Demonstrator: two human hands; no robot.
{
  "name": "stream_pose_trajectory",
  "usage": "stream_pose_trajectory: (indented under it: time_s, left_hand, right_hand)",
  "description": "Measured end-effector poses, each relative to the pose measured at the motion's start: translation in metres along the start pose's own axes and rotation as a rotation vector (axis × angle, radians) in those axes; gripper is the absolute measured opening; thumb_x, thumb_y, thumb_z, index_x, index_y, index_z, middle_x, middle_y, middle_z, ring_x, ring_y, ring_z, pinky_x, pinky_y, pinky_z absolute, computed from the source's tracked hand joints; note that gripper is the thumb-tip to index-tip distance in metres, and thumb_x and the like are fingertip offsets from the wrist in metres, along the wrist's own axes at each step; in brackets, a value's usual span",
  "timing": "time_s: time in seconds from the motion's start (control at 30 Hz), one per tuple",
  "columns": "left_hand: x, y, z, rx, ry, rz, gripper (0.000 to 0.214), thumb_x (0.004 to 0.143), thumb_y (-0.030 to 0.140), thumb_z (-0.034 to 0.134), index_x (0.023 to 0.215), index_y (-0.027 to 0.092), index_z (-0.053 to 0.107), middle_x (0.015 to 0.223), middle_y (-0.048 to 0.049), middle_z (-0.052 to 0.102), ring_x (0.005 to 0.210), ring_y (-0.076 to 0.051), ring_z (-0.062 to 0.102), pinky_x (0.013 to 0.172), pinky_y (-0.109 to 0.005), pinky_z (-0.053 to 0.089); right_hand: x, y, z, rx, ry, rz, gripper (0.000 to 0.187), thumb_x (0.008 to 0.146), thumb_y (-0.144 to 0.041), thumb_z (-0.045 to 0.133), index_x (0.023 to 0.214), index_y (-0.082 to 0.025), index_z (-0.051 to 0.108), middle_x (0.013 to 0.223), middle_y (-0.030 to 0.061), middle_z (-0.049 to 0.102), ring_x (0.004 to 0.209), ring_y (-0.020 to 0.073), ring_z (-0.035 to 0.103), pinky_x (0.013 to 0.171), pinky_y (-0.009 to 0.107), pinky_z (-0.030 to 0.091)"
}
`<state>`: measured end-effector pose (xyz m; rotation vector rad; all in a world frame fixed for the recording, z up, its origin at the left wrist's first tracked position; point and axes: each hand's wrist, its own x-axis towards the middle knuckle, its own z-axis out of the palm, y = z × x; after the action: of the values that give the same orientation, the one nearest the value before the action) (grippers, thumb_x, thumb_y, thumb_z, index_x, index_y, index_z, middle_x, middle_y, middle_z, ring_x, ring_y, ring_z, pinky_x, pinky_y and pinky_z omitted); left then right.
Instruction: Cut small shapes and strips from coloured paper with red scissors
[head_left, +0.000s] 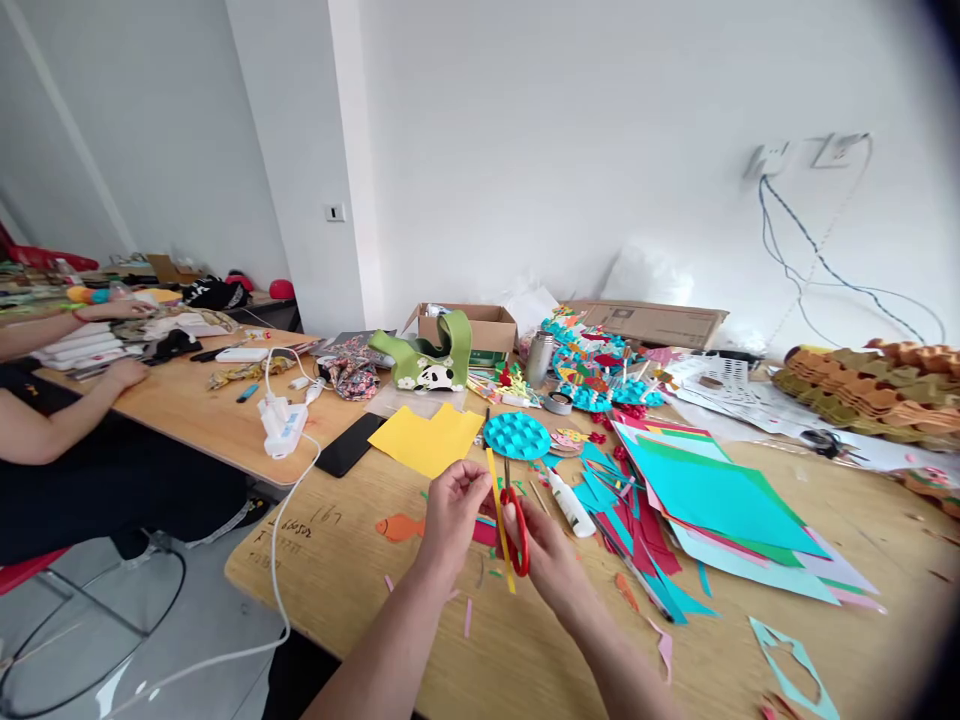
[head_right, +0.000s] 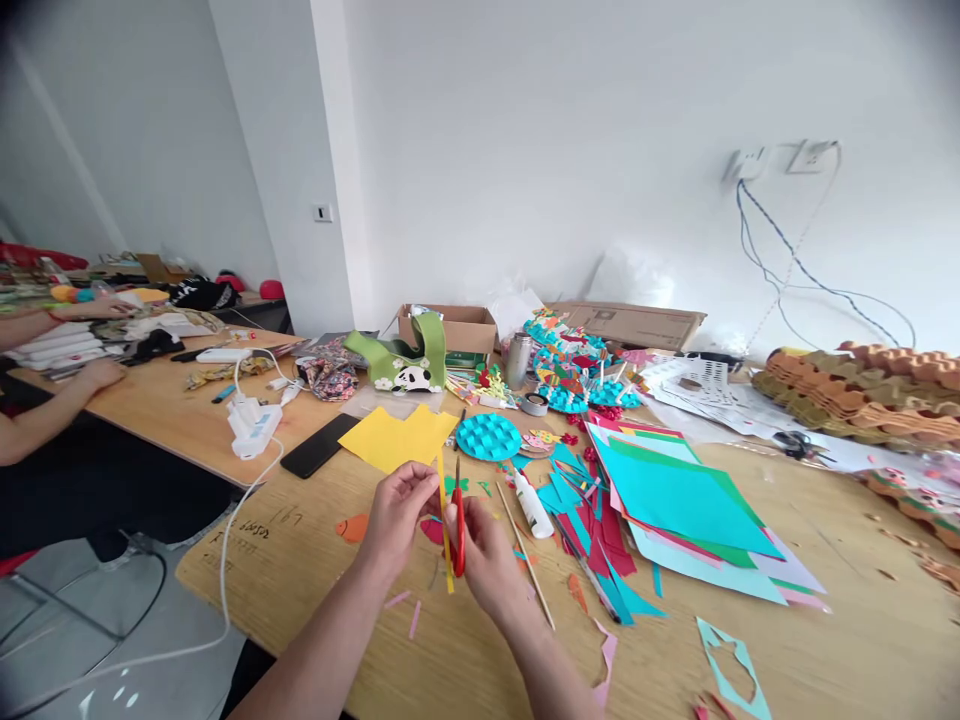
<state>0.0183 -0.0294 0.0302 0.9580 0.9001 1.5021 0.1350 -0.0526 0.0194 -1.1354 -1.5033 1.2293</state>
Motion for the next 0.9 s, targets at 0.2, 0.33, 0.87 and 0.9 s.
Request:
stream_pose_trajectory:
  time_s: [0.2, 0.33, 0.87, 0.9]
  left_hand:
    - [0.005, -0.018, -0.009, 0.077, 0.022, -0.019, 0.021, 0.069, 0.034, 0.065, 0.067, 0.015, 0.056, 0.055, 0.0031, 0.055, 0.048, -0.009, 0.049, 0.049, -0.02, 0.041]
    - [0.007, -0.023, -0.012, 0.153, -0.02, -0.013, 0.019, 0.072, 0.033, 0.061, 0.069, 0.016, 0.054, 0.055, 0.0038, 0.052, 0.048, -0.009, 0.049, 0.046, -0.019, 0.039]
    - [0.008, -0.025, -0.013, 0.279, -0.031, -0.013, 0.013, 0.077, 0.027, 0.054, 0.07, 0.017, 0.05, 0.054, 0.0058, 0.046, 0.044, -0.007, 0.045, 0.043, -0.017, 0.036]
    - [0.007, -0.025, -0.013, 0.282, -0.031, -0.014, 0.013, 0.077, 0.027, 0.054, 0.07, 0.017, 0.05, 0.054, 0.0057, 0.046, 0.045, -0.007, 0.045, 0.043, -0.017, 0.036]
  right_hand:
    - [-0.008, 0.01, 0.01, 0.022, -0.085, 0.054, 0.047, 0.08, -0.065, 0.04, 0.085, -0.019, 0.049, 0.069, 0.0003, 0.052, 0.062, 0.0145, 0.049, 0.055, 0.026, 0.041]
    - [-0.008, 0.013, 0.013, -0.028, -0.079, 0.039, 0.041, 0.084, -0.06, 0.041, 0.082, -0.02, 0.046, 0.066, -0.0007, 0.049, 0.06, 0.0138, 0.046, 0.055, 0.025, 0.04]
    - [-0.01, 0.026, 0.014, -0.141, -0.043, 0.01, 0.028, 0.089, -0.046, 0.04, 0.077, -0.021, 0.04, 0.068, -0.002, 0.047, 0.06, 0.0128, 0.044, 0.055, 0.024, 0.037]
    - [-0.01, 0.026, 0.014, -0.143, -0.041, 0.008, 0.028, 0.089, -0.045, 0.04, 0.077, -0.021, 0.04, 0.067, -0.0022, 0.047, 0.06, 0.0128, 0.044, 0.055, 0.024, 0.037]
